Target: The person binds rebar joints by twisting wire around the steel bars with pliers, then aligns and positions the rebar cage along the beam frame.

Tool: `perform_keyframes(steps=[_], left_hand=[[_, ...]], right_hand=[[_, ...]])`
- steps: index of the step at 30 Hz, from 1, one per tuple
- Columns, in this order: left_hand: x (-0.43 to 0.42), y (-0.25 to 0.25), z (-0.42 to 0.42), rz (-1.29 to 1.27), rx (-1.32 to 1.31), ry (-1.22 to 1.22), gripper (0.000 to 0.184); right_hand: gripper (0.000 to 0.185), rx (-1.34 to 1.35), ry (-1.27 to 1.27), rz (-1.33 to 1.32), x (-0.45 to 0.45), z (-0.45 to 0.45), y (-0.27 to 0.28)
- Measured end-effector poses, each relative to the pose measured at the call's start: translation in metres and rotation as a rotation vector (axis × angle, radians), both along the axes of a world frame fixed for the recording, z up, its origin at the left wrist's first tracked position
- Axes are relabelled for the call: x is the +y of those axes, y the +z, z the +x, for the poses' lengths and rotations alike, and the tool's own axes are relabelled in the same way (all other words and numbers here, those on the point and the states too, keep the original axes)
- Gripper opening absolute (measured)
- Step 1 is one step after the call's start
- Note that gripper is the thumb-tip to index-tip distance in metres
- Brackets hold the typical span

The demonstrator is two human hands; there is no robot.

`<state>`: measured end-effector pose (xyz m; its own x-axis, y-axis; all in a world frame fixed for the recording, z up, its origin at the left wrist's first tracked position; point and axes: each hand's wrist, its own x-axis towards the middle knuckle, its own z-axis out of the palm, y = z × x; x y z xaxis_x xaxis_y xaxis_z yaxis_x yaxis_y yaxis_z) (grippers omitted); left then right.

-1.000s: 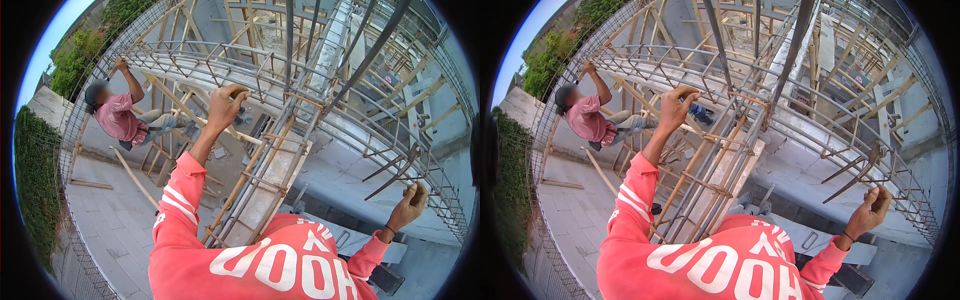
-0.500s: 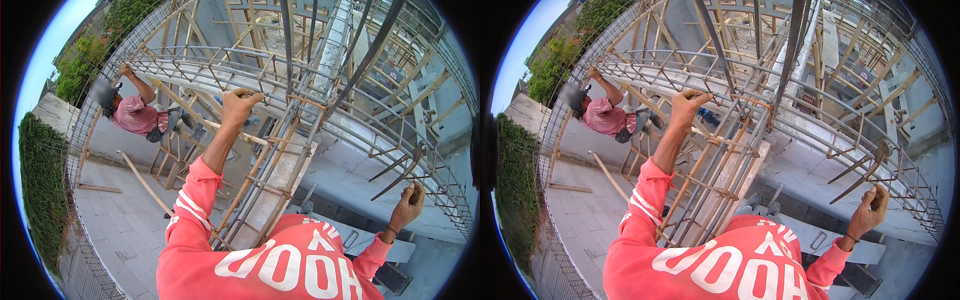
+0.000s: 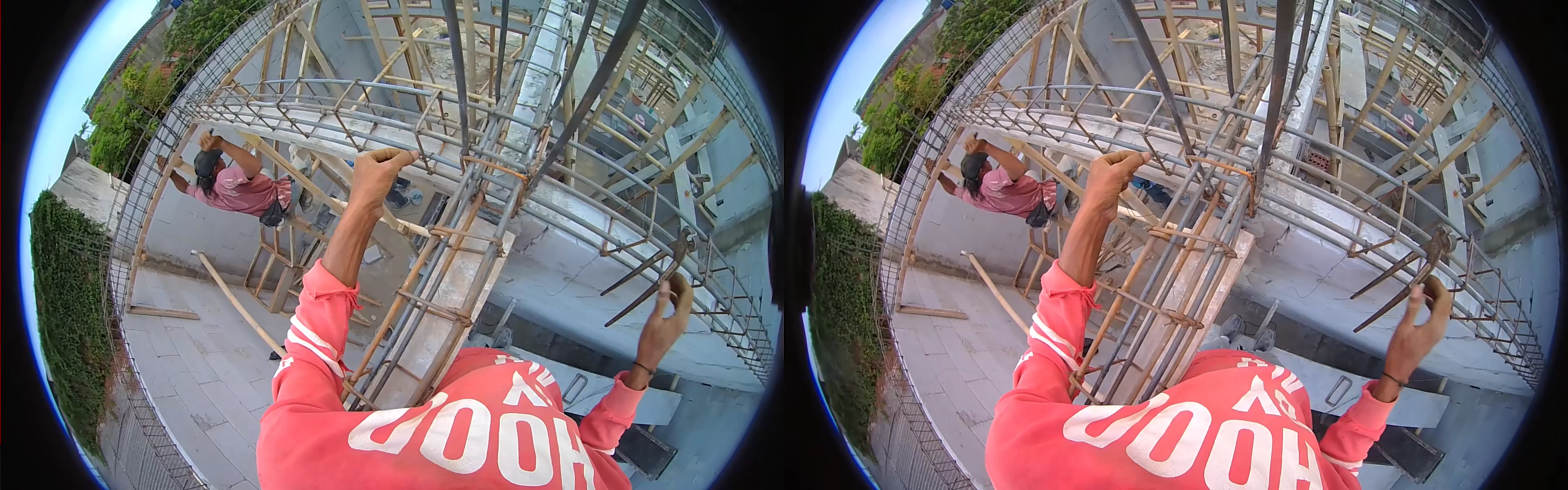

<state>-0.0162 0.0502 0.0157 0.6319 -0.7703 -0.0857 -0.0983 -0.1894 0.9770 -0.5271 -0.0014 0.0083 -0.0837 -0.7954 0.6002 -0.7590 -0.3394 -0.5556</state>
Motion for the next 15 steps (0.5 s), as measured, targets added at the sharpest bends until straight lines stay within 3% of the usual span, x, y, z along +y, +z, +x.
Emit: perform_keyframes(steps=[9, 11, 15], left_hand=[[-0.005, -0.009, -0.017, -0.073, -0.048, 0.081, 0.024], [-0.004, -0.012, -0.025, -0.161, -0.019, 0.139, 0.024], [-0.004, -0.009, -0.038, -0.198, -0.155, 0.184, 0.021]], right_hand=[[0.024, 0.015, 0.081, 0.143, -0.001, 0.023, -0.01], [0.023, -0.378, 0.139, 0.266, 0.001, 0.031, -0.014], [0.025, -0.416, 0.171, 0.238, 0.002, 0.033, -0.017]])
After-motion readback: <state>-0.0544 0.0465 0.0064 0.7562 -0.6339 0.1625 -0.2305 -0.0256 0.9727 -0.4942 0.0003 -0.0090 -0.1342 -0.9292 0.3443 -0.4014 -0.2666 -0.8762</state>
